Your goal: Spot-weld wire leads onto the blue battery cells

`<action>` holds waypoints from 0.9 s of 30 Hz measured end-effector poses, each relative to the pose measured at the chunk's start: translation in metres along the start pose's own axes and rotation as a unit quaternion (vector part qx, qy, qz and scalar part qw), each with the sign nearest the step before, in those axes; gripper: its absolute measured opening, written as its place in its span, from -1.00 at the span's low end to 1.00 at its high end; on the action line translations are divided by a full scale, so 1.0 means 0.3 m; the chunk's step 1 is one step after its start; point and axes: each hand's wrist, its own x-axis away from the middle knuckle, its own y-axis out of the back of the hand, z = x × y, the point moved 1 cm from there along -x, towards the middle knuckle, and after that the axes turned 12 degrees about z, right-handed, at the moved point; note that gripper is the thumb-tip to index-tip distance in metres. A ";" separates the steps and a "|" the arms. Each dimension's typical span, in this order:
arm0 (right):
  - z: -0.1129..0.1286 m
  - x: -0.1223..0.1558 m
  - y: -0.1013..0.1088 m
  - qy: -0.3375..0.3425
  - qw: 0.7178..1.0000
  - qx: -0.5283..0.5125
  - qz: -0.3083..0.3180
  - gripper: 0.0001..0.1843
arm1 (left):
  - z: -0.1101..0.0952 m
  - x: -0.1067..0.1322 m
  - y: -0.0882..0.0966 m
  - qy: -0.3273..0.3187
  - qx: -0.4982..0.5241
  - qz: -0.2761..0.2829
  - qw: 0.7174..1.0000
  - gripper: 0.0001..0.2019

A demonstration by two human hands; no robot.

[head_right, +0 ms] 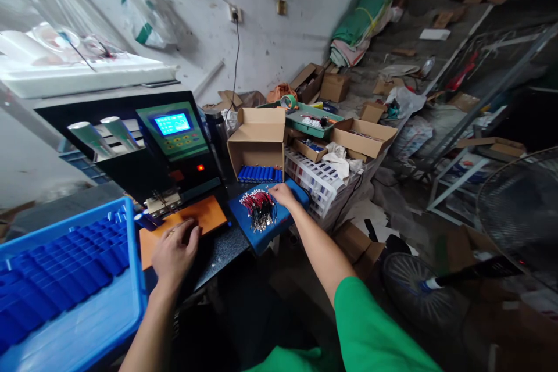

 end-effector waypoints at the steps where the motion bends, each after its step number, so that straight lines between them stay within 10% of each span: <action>1: 0.002 0.001 0.002 -0.002 1.000 0.008 0.002 -0.63 | 0.001 0.000 -0.001 -0.001 0.000 -0.001 1.000 -0.66; 27: 0.097 0.063 0.008 0.056 0.998 -0.003 -0.043 -0.88 | 0.001 0.002 -0.002 0.006 0.011 0.006 1.000 -0.66</action>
